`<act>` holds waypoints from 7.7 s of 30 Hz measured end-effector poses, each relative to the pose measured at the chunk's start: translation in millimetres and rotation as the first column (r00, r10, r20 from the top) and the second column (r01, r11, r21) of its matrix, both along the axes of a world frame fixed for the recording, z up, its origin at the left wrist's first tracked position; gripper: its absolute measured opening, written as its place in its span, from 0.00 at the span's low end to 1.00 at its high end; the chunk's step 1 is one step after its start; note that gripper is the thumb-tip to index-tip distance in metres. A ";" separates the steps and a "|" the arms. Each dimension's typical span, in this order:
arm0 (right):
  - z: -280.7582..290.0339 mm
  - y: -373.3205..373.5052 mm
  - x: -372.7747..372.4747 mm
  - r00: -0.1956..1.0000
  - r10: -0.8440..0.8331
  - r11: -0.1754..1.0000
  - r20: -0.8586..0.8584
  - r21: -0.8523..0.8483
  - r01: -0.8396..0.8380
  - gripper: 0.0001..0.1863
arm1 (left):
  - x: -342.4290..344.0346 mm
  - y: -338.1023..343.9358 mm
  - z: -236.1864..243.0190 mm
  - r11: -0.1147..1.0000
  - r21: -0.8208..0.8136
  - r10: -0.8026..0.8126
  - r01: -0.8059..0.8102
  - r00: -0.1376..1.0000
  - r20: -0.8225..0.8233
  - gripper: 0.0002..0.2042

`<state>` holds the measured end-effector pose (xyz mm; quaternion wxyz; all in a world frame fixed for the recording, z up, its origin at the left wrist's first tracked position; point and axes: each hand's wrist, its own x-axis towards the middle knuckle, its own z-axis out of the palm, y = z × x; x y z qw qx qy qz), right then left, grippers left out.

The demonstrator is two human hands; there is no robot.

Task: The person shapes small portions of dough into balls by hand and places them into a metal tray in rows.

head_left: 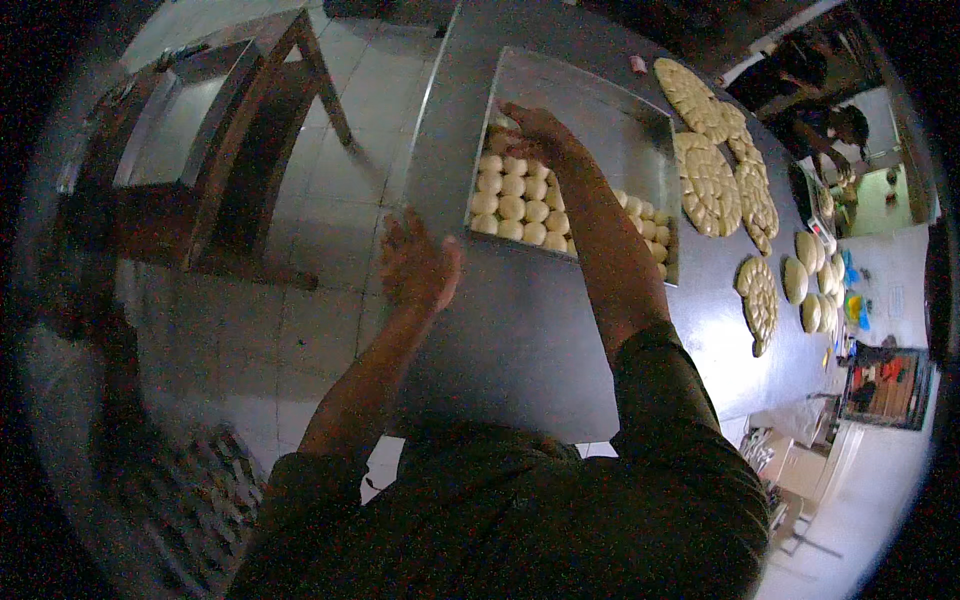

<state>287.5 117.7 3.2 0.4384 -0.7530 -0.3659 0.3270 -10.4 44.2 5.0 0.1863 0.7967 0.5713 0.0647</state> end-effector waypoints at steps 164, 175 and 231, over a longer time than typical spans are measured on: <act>-39.0 -620.6 164.5 0.089 -0.594 0.488 0.799 0.271 0.830 0.19 | 89.7 -217.2 26.8 0.911 -0.027 -0.389 0.411 0.837 -0.385 0.54; -80.9 -656.4 321.6 -0.065 -0.691 0.468 0.720 0.515 0.718 0.08 | 105.7 -223.1 -2.1 0.841 0.125 -0.476 0.527 0.829 -0.294 0.56; -118.3 -467.9 -4.0 0.648 -0.153 0.813 0.746 -0.279 0.512 0.20 | -26.5 -152.7 -16.6 0.395 0.378 -0.896 0.837 0.441 -0.040 0.26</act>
